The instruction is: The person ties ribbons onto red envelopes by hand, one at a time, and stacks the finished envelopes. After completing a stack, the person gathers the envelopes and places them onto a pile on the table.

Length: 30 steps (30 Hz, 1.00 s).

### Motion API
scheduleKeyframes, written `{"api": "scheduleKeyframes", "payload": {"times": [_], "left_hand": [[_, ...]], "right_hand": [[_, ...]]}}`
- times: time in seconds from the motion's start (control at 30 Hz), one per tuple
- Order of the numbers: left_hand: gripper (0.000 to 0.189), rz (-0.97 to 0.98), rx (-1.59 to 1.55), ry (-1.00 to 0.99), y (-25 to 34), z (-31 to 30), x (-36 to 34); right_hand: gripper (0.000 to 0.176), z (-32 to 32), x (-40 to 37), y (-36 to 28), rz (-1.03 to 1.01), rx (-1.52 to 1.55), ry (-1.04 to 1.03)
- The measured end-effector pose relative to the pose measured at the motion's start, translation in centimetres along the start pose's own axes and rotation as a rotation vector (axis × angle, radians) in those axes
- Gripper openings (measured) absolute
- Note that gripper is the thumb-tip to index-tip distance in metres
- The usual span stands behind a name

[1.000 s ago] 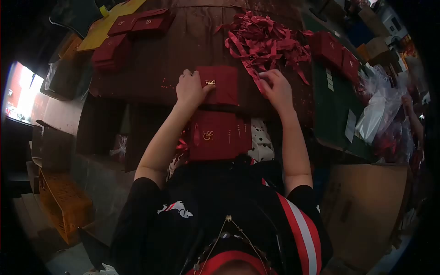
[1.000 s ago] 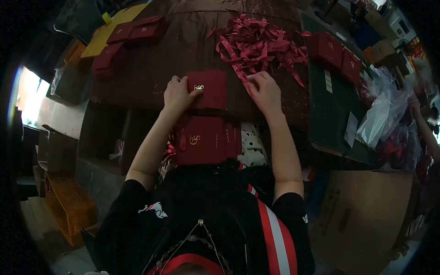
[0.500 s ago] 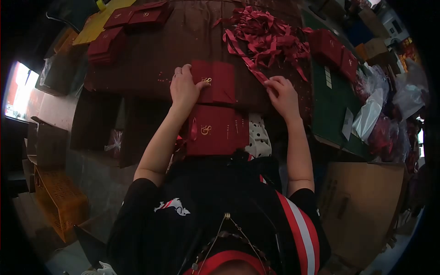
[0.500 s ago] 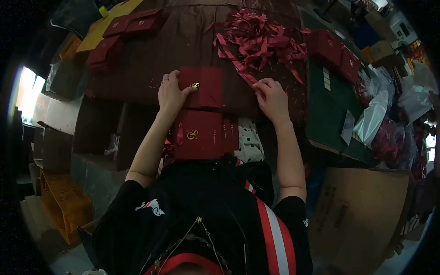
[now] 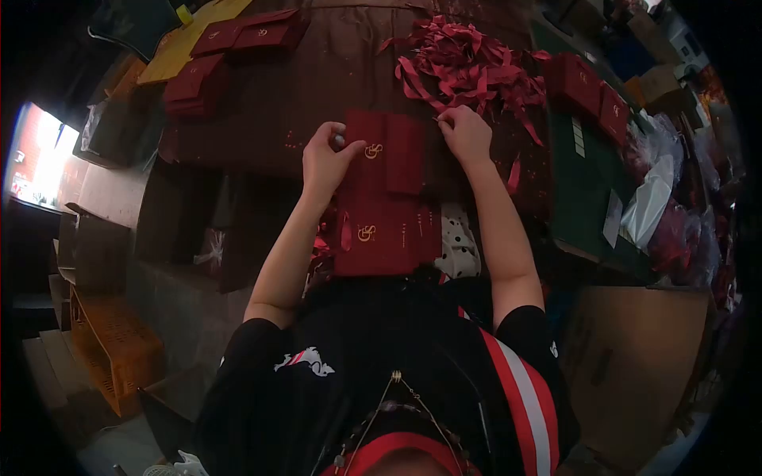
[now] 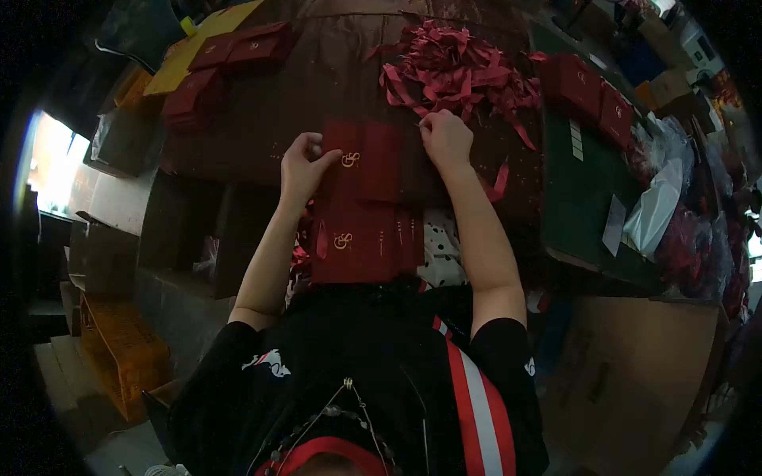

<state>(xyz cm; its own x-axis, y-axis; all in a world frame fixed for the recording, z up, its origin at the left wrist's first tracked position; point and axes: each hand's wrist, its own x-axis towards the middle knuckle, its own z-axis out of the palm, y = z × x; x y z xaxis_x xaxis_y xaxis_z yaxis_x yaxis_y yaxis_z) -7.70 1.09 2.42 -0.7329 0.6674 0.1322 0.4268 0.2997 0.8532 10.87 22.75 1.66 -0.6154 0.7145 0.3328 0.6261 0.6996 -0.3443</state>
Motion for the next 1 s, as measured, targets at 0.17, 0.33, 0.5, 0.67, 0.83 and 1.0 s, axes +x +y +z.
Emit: {"api": "scheduleKeyframes", "payload": {"times": [0.17,0.33,0.5,0.67,0.83,1.0], "left_hand": [[0.046,0.099,-0.089,0.05,0.4,0.9,-0.2],[0.049,0.105,-0.054,0.029,1.6,1.0,-0.6],[0.047,0.152,-0.075,0.037,2.4,0.9,-0.9],[0.043,0.21,-0.096,0.075,1.6,1.5,-0.7],[0.037,0.206,-0.097,0.084,1.6,1.3,-0.8],[0.033,0.287,-0.124,0.088,2.2,1.2,-1.1]], "right_hand": [[0.016,-1.1,-1.6,-2.3,-0.096,0.266,0.252],[0.016,-1.4,-2.7,-6.5,-0.195,0.561,0.305],[0.013,-1.0,-2.8,-8.5,-0.301,0.589,0.262],[0.011,-0.1,-3.0,-9.6,-0.37,0.458,0.306],[0.01,0.6,-3.0,-9.9,-0.433,0.394,0.342],[0.01,0.9,-3.1,-10.1,-0.437,0.4,0.346]]}}
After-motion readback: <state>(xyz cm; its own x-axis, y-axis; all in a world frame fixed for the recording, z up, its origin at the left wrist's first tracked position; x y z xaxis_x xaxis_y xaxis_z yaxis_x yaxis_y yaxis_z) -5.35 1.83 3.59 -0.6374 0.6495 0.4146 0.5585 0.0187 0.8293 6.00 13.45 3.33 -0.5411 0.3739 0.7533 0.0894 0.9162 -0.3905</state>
